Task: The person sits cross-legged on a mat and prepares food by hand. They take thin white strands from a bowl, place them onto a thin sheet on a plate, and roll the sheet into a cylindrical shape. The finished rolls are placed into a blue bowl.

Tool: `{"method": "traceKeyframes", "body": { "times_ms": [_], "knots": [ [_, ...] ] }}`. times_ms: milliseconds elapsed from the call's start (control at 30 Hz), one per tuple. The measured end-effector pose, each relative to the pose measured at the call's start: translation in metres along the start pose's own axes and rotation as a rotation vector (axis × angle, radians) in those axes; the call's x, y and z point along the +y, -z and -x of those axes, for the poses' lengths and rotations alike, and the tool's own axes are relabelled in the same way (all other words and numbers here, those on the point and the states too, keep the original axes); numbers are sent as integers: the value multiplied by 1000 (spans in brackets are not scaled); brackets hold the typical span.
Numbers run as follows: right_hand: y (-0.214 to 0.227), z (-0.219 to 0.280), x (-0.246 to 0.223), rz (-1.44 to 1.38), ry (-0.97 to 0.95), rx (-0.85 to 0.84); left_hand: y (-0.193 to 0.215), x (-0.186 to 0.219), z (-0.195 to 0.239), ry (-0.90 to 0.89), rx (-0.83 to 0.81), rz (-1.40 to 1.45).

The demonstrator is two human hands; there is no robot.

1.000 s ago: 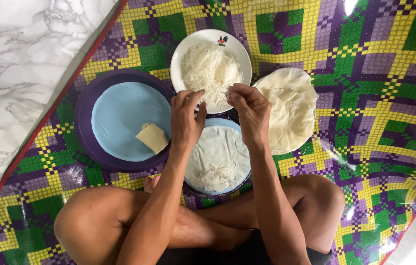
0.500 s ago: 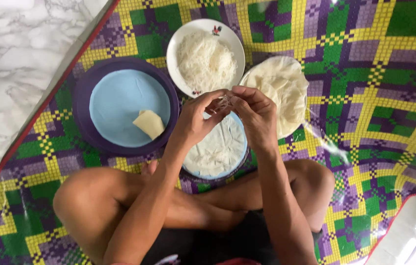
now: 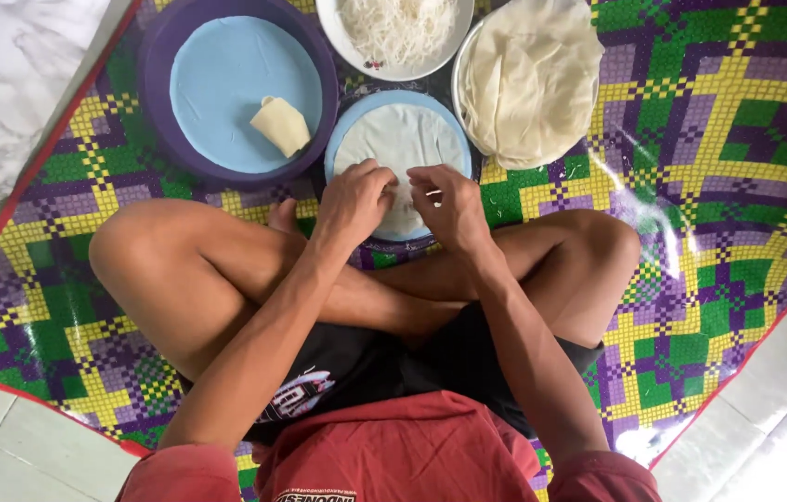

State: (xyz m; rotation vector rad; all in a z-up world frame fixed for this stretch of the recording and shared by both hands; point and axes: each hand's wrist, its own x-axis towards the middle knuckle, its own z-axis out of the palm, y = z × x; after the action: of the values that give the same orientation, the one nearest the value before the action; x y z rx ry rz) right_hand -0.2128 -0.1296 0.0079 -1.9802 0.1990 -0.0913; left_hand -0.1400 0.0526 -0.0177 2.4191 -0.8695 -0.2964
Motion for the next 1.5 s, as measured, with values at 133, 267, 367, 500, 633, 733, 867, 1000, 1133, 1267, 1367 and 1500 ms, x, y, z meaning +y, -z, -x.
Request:
{"method": "traceKeyframes", "body": {
  "times_ms": [133, 267, 367, 500, 633, 733, 867, 1000, 1133, 1267, 1367, 1500],
  "knots": [
    [-6, 9, 16, 134, 102, -23, 19, 9, 15, 3, -30, 59],
    [-5, 11, 22, 180, 150, -27, 23, 8, 26, 39, -71, 123],
    [-2, 13, 27, 172, 143, -25, 28, 9, 34, 50, -85, 140],
    [8, 19, 22, 182, 149, -11, 18, -5, 39, 93, -91, 136],
    [21, 20, 16, 217, 141, 13, 25, -5, 47, 229, -131, 40],
    [20, 20, -1, 203, 212, 89, 56, 18, 52, 219, -86, 61],
    [4, 18, -25, 86, 350, 11, 85, 40, 53, 205, 8, 102],
    [-18, 10, -11, 297, 452, -81, 74, 23, 48, 287, -43, 130],
    [-14, 8, -3, 267, 404, -109, 97, 46, 47, 370, -90, 171],
    [-8, 9, 4, 110, 308, -52, 112, 65, 44, 340, -115, 248],
    [-5, 10, 6, 116, 250, -39, 121, 77, 40, 372, -186, 248],
    [5, 13, -18, 24, 239, -42, 123, 80, 34, 323, -186, 278]
  ]
}}
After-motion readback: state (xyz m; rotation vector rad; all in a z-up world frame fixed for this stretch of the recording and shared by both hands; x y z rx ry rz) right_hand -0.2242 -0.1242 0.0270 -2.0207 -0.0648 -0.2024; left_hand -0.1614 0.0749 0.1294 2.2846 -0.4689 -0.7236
